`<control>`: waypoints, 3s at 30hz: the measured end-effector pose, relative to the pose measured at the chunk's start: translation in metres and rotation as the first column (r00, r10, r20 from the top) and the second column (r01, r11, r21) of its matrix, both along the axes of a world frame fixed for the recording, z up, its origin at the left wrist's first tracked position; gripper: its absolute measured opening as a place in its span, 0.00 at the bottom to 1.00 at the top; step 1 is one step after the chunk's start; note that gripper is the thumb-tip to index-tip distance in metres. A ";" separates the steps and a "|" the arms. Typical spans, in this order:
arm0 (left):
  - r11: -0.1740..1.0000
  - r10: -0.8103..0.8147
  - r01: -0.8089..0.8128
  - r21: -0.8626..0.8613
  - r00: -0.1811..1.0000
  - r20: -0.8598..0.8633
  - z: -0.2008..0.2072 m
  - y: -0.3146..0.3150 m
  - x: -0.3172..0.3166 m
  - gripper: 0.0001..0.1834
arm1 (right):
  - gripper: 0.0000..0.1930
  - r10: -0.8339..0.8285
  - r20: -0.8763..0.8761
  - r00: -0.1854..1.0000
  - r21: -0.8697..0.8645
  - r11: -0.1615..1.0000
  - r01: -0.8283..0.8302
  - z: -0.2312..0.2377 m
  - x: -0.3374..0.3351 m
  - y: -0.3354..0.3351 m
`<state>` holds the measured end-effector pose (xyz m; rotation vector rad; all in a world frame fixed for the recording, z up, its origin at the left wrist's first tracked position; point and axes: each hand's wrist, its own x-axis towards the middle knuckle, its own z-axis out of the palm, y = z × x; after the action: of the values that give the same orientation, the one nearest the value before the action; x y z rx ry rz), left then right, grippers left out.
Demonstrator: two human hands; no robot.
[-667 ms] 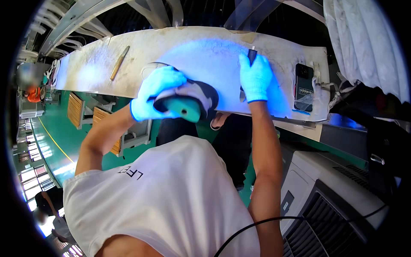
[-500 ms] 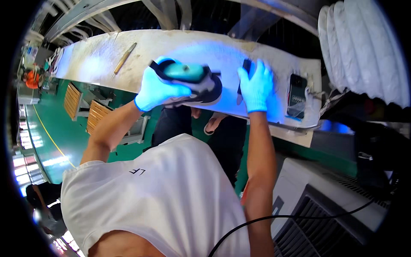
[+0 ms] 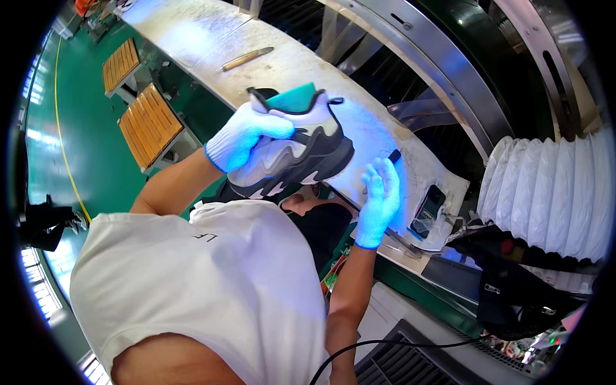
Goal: The person uses a small black tool to scrape and clean the surface of a white and black sneaker. They rotate the shoe to access different areas, including the sole and upper, while working at a bench in a factory setting.
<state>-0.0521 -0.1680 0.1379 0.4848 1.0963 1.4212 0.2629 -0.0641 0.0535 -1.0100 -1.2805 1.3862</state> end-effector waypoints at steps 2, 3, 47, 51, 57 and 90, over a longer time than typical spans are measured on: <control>0.993 -0.085 0.081 0.080 0.995 0.048 0.021 0.000 0.005 0.29 | 0.43 0.160 -0.130 0.978 -0.015 0.986 -0.164 0.012 -0.010 -0.015; 0.982 -0.116 0.102 0.158 0.990 0.084 0.027 0.001 0.010 0.29 | 0.46 0.229 -0.193 0.954 -0.015 0.971 -0.237 0.020 -0.014 -0.023; 0.972 -0.155 0.190 -0.139 0.073 -0.985 -0.049 0.073 -0.026 0.49 | 0.43 0.165 -0.046 0.985 -0.257 0.951 -0.172 -0.029 -0.081 0.020; 0.997 0.012 0.069 0.028 0.225 -0.974 -0.075 0.071 -0.020 0.30 | 0.39 0.125 -0.022 0.992 -0.199 0.972 -0.127 -0.038 -0.076 0.010; 0.938 0.344 -0.348 0.003 0.930 0.131 -0.089 0.028 -0.016 0.35 | 0.38 0.157 0.028 0.987 -0.129 0.980 -0.152 -0.040 -0.076 0.012; 0.987 -0.106 0.122 0.104 0.983 -0.147 -0.083 0.056 -0.087 0.68 | 0.22 -0.284 0.591 0.755 0.775 0.460 -0.434 -0.063 -0.070 -0.018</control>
<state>-0.1390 -0.1122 0.0547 0.7277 1.0863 1.3688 0.1933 -0.0825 -0.0100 -0.6303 -2.2736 0.1310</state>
